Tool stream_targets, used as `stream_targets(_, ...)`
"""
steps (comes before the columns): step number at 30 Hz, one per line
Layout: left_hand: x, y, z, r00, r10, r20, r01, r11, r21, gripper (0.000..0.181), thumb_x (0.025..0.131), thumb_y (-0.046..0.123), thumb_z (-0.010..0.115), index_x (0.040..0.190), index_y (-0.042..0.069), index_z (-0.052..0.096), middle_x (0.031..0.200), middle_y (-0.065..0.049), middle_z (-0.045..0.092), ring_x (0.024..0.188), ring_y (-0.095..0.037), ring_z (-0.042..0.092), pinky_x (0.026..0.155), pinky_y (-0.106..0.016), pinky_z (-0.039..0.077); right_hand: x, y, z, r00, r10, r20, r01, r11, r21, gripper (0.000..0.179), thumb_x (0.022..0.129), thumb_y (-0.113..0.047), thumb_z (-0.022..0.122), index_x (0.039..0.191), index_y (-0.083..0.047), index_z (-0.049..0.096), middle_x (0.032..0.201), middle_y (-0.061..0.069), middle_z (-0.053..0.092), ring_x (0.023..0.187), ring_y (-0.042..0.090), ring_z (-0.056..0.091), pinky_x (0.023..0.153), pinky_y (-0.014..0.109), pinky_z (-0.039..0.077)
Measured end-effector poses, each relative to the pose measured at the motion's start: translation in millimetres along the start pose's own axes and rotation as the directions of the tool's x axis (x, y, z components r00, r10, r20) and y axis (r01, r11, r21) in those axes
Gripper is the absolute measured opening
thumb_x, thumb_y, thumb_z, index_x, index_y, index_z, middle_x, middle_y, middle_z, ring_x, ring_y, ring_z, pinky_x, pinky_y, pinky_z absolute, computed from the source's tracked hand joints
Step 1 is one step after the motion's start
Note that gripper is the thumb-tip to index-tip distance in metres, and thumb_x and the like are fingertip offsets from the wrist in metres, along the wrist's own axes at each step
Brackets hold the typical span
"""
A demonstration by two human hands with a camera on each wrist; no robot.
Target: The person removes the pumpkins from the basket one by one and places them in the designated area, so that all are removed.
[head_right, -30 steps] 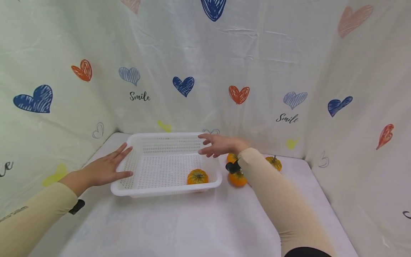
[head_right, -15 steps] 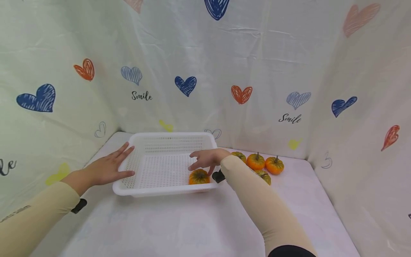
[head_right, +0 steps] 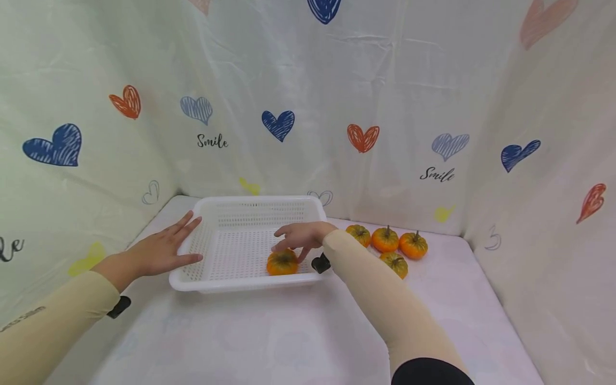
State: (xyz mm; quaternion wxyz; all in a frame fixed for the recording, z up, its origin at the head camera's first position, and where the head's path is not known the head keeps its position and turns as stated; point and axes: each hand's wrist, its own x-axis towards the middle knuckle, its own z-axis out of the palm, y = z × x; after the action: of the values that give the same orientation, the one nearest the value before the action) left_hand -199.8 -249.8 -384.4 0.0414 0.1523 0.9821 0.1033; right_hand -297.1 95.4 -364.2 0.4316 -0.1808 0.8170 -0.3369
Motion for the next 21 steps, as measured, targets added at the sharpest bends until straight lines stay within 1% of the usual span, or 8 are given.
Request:
stream_targets(6,3.2,-1.7,2.3,1.000,0.001,-0.002,-0.001,1.000,0.008,0.096,0.093,0.063,0.053,0.159,0.003,0.017,0.164,-0.023,0.007,0.143,-0.049,0.023,0.108,-0.063,0.031,12.6,-11.8,2.2,0.997,-0.076,0.020,0.075,0.995,0.060,0.073,0.095,-0.028,0.069,0.156,-0.010,0.032,0.161,0.018,0.021,0.132,0.028,0.047,0.095,0.046,0.052)
stream_targets(10,4.3,-3.5,2.4,1.000,0.008,-0.013,-0.008,1.000,0.000,0.097,0.093,0.065,0.052,0.159,0.004,0.017,0.164,-0.022,0.007,0.143,-0.049,0.023,0.108,-0.063,0.031,23.1,-11.8,1.2,0.993,-0.115,0.034,0.112,0.992,0.062,0.067,0.095,-0.021,0.068,0.154,-0.012,0.037,0.159,0.015,0.028,0.133,0.026,0.046,0.098,0.045,0.050)
stream_targets(16,3.7,-3.9,3.1,1.000,0.005,-0.010,-0.005,1.000,0.004,0.097,0.093,0.066,0.052,0.159,0.005,0.016,0.164,-0.022,0.007,0.143,-0.048,0.024,0.108,-0.062,0.032,34.1,-3.4,-3.0,0.986,-0.145,0.085,0.148,0.989,-0.029,0.059,0.094,-0.013,0.068,0.149,-0.020,0.048,0.155,0.009,0.039,0.132,0.022,0.047,0.101,0.043,0.048)
stream_targets(21,1.9,-2.9,2.3,1.000,0.004,-0.012,-0.004,1.000,0.001,0.096,0.093,0.064,0.053,0.159,0.004,0.017,0.164,-0.022,0.007,0.143,-0.048,0.025,0.108,-0.062,0.032,37.8,2.6,-3.5,0.973,-0.161,0.163,0.174,0.982,-0.069,0.062,0.090,-0.008,0.070,0.147,-0.024,0.051,0.151,0.001,0.044,0.129,0.017,0.050,0.102,0.037,0.046)
